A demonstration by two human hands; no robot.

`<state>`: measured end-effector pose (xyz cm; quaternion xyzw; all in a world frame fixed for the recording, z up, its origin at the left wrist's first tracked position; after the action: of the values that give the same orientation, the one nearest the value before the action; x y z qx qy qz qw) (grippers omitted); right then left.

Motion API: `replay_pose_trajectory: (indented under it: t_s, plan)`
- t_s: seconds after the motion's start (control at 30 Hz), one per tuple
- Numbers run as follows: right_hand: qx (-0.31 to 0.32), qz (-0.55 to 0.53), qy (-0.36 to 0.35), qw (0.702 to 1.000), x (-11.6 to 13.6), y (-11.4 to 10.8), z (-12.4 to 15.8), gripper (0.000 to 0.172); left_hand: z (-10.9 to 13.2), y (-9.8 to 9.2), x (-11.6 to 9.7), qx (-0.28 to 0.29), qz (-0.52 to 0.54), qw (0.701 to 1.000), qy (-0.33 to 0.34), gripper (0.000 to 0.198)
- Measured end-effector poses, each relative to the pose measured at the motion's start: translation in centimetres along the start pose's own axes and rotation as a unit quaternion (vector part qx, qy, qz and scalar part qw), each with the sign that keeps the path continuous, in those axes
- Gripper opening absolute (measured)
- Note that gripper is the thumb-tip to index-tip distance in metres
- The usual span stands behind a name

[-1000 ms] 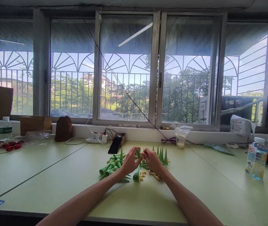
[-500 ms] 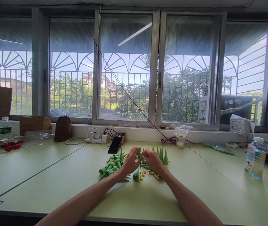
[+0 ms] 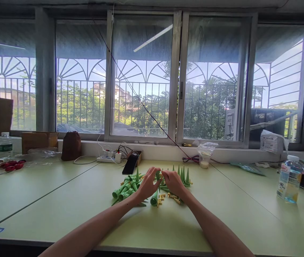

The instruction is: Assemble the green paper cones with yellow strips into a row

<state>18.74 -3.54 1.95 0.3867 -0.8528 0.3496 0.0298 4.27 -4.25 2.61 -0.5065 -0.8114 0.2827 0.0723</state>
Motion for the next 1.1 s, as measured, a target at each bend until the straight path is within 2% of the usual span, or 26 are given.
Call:
replay_pose_trajectory:
  t_s: [0.73, 0.9, 1.1]
  plan:
    - [-0.007, -0.023, 0.011, 1.0, 0.2, -0.2, -0.1, 0.05, 0.0, 0.1, 0.3, 0.003, 0.001, 1.0, -0.01, 0.03]
    - [-0.014, -0.014, 0.023, 1.0, 0.6, -0.3, -0.1, 0.05, -0.2, 0.2, 0.6, -0.011, 0.006, 1.0, -0.026, 0.032]
    - [-0.026, -0.006, 0.028, 0.999, 0.8, -0.3, 0.0, 0.047, -0.5, -0.3, 1.5, -0.06, 0.011, 0.996, -0.058, 0.03]
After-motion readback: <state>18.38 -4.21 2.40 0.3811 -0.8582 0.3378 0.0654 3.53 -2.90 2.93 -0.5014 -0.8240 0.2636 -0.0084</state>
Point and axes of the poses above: each hand's wrist, its own z-axis away from the middle knuckle, its own y-axis out of the palm, x = y × z, the point moved 4 cm from there along -z, towards the middle knuckle, and after that the axes turned 1 degree about -y, right-handed, at the moved point
